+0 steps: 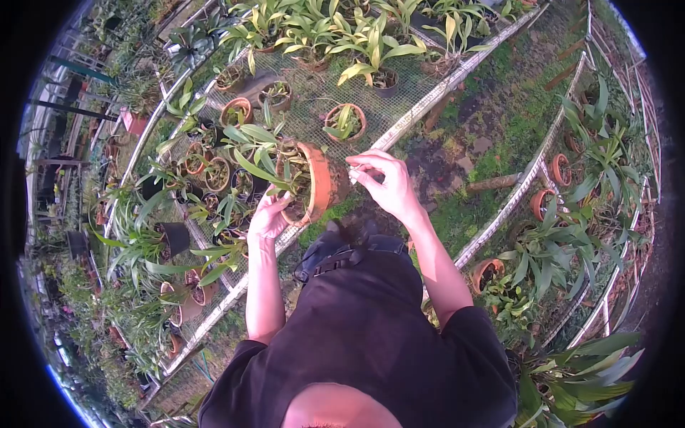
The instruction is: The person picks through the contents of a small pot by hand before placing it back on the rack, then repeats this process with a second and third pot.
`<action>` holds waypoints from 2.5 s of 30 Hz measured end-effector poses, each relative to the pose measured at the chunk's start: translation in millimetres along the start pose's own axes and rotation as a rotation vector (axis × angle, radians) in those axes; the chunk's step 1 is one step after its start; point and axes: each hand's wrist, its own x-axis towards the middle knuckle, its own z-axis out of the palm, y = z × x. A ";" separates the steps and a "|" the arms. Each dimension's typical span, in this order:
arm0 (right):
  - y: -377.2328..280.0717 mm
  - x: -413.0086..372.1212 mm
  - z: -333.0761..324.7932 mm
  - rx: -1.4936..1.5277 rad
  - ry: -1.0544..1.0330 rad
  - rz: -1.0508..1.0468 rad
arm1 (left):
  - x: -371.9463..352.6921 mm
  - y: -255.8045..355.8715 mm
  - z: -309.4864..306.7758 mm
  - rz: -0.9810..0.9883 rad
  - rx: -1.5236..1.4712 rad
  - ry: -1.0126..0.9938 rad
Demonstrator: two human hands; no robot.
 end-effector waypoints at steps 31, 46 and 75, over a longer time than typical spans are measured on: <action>-6.4 40.5 116.4 -0.240 0.167 -0.007 | 23.0 80.8 -58.7 -0.069 0.038 -0.127; 29.0 17.5 9.1 -1.383 0.405 0.527 | 38.4 99.1 -59.4 -0.043 0.152 -0.013; 245.8 401.4 51.6 0.191 -0.096 0.451 | 407.4 144.9 -38.5 0.168 0.572 0.353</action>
